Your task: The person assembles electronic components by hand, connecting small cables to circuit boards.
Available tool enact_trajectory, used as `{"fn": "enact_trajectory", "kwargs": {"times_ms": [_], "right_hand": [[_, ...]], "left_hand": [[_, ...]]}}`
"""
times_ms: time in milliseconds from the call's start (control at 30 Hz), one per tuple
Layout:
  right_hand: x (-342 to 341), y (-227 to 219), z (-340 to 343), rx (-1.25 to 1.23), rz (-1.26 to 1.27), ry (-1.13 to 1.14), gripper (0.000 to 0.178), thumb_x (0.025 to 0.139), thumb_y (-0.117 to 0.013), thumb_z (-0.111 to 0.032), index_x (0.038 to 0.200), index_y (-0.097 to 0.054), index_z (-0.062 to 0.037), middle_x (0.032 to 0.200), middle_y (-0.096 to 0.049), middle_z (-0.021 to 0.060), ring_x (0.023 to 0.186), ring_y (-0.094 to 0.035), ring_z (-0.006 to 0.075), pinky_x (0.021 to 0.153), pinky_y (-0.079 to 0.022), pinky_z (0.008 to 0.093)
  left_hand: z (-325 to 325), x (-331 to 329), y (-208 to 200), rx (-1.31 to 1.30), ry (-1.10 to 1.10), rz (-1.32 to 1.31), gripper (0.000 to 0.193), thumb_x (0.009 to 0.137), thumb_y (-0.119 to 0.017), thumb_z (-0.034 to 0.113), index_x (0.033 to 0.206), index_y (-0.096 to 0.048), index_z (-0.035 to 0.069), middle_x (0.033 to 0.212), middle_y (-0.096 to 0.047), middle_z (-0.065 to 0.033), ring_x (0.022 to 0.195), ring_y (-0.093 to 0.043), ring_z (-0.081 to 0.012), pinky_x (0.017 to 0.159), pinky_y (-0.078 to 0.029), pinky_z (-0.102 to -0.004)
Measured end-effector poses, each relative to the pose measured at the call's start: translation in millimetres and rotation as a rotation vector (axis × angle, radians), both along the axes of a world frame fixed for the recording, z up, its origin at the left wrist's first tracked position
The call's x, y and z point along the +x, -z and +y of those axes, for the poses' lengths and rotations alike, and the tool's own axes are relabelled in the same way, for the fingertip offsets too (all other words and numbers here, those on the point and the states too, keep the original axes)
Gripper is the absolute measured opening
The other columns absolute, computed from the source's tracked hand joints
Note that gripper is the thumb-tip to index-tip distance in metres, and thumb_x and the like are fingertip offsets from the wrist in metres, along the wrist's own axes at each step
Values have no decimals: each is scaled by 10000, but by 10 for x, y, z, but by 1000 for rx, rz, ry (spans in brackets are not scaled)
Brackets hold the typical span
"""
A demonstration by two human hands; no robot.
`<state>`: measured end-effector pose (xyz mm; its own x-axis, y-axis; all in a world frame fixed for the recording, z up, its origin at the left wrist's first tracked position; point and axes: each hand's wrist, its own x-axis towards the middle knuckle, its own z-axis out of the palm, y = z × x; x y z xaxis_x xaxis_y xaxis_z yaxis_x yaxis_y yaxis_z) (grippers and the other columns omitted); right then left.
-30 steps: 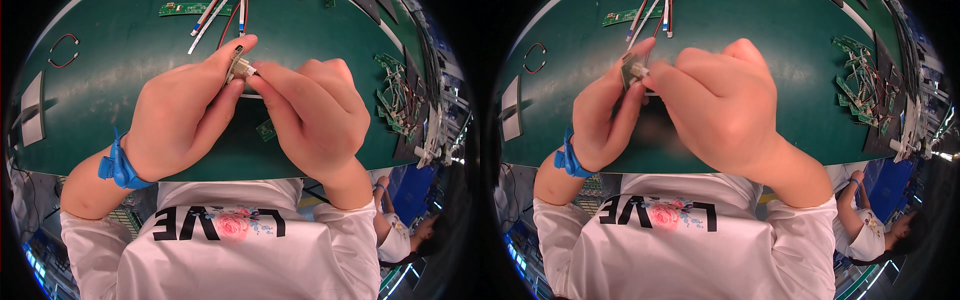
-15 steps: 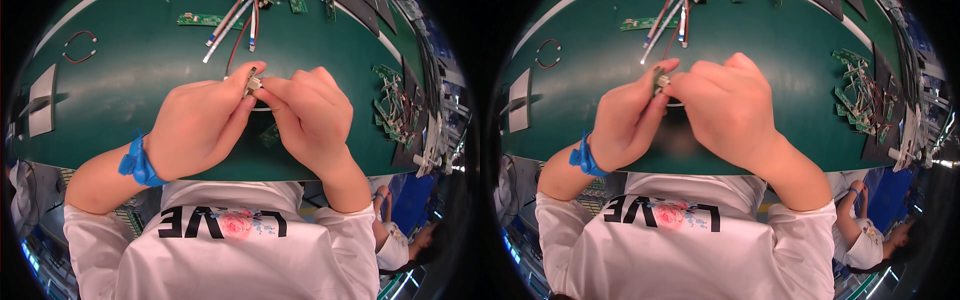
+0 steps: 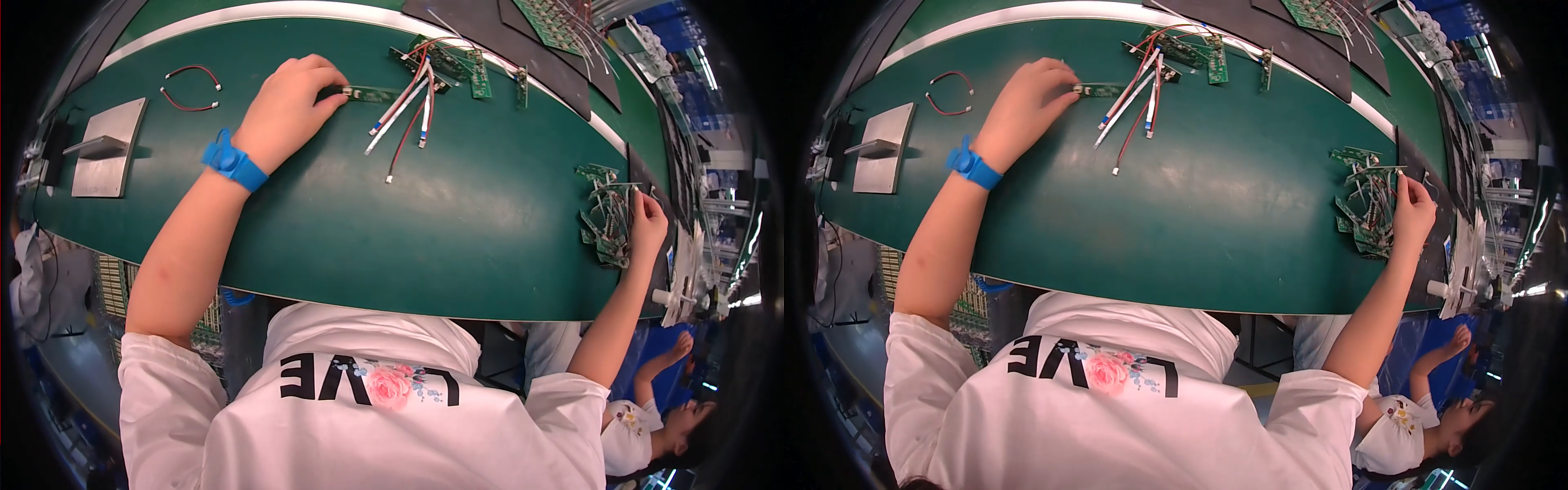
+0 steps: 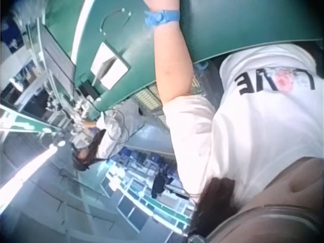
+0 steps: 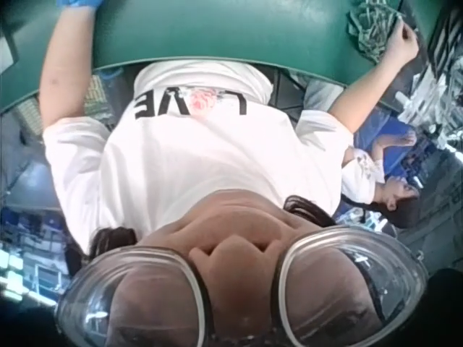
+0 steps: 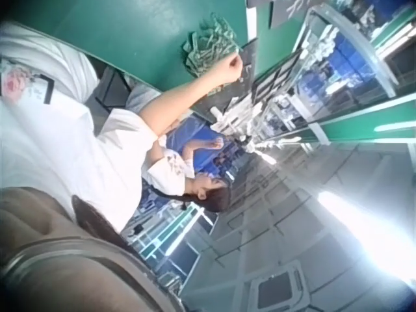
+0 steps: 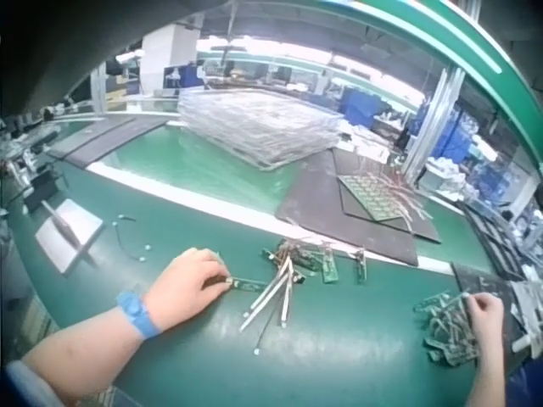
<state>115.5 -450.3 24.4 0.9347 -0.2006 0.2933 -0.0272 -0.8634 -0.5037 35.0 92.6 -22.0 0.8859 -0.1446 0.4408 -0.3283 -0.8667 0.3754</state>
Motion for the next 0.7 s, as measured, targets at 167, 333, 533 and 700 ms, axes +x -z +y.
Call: {"fn": "enact_trajectory", "kwargs": {"times_ms": [167,333,533,700], "right_hand": [[-454,-183,800,-488,-422,166,337,874,-628,-213,1173,-577,-65,984,-580,75,903,-560,135,826,-423,262],[-1219,-220,1969,790,231,-708,365,859,-630,-112,1188,-522,3,971,-576,50,827,-569,106,734,-462,229],[-1526,-186,2695,1255,669,-903,400,953,-492,-290,1212,-424,8,779,-581,80,588,-509,106,538,-413,213],[-1568,-168,2724,1324,751,-740,183,979,-445,-231,982,-488,-53,623,-522,12,488,-388,36,441,-293,195]], "left_hand": [[-77,-449,-322,-231,-17,-46,164,828,-624,80,973,-658,11,849,-676,-85,716,-635,-237,672,-500,-279],[-494,-1025,-710,-1059,128,409,204,853,-585,-9,1044,-636,-56,884,-677,-109,774,-617,-108,702,-497,-222],[-757,-1204,-674,-1076,176,670,271,819,-620,-13,1090,-610,-14,907,-677,-92,752,-621,-126,693,-489,-251],[-695,-1044,-568,-322,522,47,384,679,-714,-12,1041,-593,26,940,-652,-94,779,-618,-250,793,-473,-375]]}}
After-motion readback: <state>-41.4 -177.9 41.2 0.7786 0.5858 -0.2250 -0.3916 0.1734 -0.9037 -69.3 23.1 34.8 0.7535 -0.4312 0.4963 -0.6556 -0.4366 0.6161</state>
